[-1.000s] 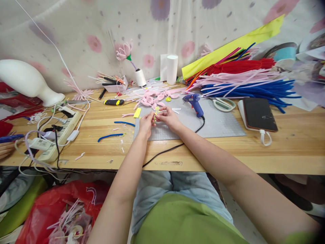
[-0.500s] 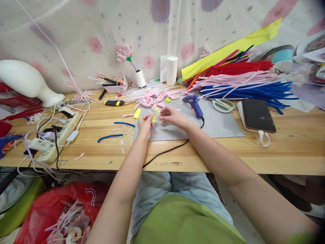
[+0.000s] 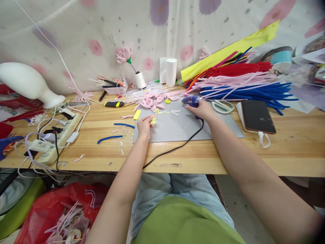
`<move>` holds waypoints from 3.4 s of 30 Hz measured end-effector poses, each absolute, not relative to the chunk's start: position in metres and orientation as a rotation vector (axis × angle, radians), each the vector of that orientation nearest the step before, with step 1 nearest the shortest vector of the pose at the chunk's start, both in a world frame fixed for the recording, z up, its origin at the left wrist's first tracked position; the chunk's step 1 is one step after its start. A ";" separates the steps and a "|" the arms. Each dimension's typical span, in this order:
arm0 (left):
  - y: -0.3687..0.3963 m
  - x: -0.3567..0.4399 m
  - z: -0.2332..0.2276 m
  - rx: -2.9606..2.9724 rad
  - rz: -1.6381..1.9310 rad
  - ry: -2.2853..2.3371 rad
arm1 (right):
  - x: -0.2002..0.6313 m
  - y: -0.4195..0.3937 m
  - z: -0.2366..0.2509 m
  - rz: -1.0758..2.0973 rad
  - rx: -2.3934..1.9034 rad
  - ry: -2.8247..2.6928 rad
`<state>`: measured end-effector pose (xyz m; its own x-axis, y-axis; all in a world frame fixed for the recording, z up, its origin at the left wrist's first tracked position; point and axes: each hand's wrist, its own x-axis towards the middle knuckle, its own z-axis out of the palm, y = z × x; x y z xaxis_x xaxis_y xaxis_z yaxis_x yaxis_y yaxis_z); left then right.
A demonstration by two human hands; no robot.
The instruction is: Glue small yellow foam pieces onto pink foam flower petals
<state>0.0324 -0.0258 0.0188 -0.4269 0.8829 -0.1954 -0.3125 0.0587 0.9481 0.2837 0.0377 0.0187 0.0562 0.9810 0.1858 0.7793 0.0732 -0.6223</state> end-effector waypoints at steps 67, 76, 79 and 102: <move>-0.028 0.032 0.017 0.751 1.538 1.380 | 0.247 -0.011 0.044 1.072 -1.395 -1.731; -0.027 0.027 0.017 0.720 1.482 1.335 | 0.267 0.002 0.037 0.913 -1.451 -1.481; -0.028 0.025 0.018 0.725 1.469 1.306 | 0.270 0.009 0.030 0.800 -1.581 -1.437; -0.027 0.026 0.016 0.693 1.544 1.289 | 0.267 0.028 0.013 0.251 -2.024 -1.559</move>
